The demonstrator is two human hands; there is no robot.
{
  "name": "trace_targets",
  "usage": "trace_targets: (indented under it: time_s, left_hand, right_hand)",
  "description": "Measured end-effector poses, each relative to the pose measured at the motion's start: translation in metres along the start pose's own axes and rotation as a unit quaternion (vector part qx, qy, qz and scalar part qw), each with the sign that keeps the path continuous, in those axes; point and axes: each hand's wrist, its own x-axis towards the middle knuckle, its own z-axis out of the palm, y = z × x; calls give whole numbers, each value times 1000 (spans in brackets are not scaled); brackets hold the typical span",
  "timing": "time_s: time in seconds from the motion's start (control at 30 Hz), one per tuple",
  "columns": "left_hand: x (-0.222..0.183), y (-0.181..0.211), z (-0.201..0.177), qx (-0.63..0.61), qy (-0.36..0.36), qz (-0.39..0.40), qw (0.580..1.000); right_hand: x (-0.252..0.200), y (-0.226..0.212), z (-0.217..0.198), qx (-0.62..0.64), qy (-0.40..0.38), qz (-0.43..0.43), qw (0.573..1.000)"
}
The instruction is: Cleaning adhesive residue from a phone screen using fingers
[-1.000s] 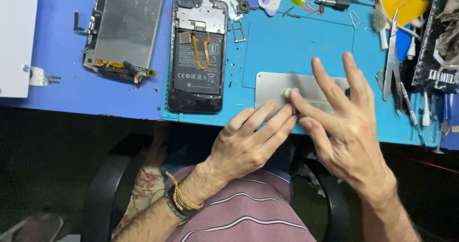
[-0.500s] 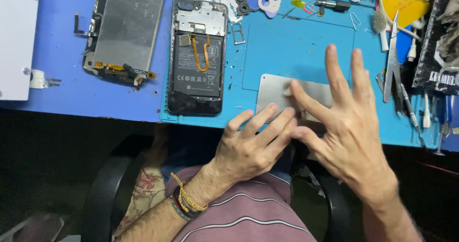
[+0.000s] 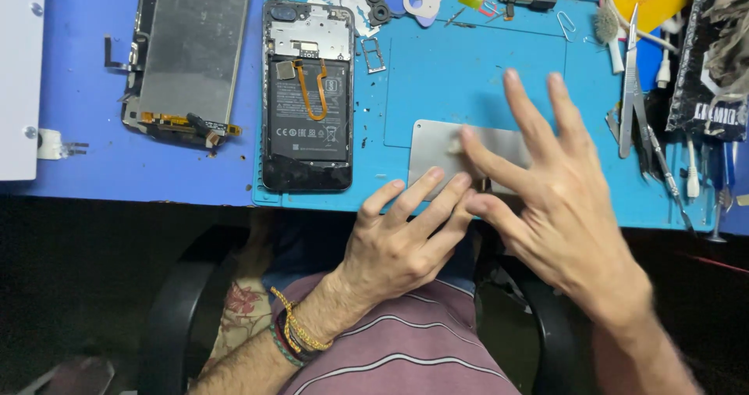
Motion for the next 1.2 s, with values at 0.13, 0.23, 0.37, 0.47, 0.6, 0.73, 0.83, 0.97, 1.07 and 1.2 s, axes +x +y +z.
trace_targets:
  time_s: [0.13, 0.23, 0.37, 0.47, 0.6, 0.73, 0.83, 0.97, 1.07, 1.2]
  left_hand:
    - [-2, 2, 4, -4, -5, -8, 1000]
    - [0, 3, 3, -13, 1, -3, 1000]
    - [0, 0, 4, 2, 3, -7, 1000]
    - [-2, 3, 7, 3, 3, -4, 1000]
    - [-1, 1, 1, 6, -10, 4, 1000]
    - [-1, 3, 5, 12, 5, -4, 1000]
    - [-4, 3, 5, 8, -3, -1, 1000]
    - [-4, 4, 4, 11, -13, 2, 1000]
    - [-4, 6, 5, 15, -10, 0, 1000]
    - [-6, 5, 7, 29, -10, 5, 1000]
  right_hand:
    - [4, 1, 9, -24, 14, 16, 999]
    - [11, 0, 14, -38, 47, 10, 998]
    - [4, 0, -4, -6, 5, -3, 1000]
    - [13, 1, 9, -28, 15, 3, 999]
    - [8, 2, -10, 61, -16, -1, 998]
    - [11, 12, -6, 77, 24, 12, 997]
    - [21, 14, 3, 112, 75, -15, 991]
    - [22, 14, -1, 77, 67, -65, 993]
    - [25, 21, 10, 70, 78, -83, 991]
    - [32, 27, 8, 65, 192, -75, 976]
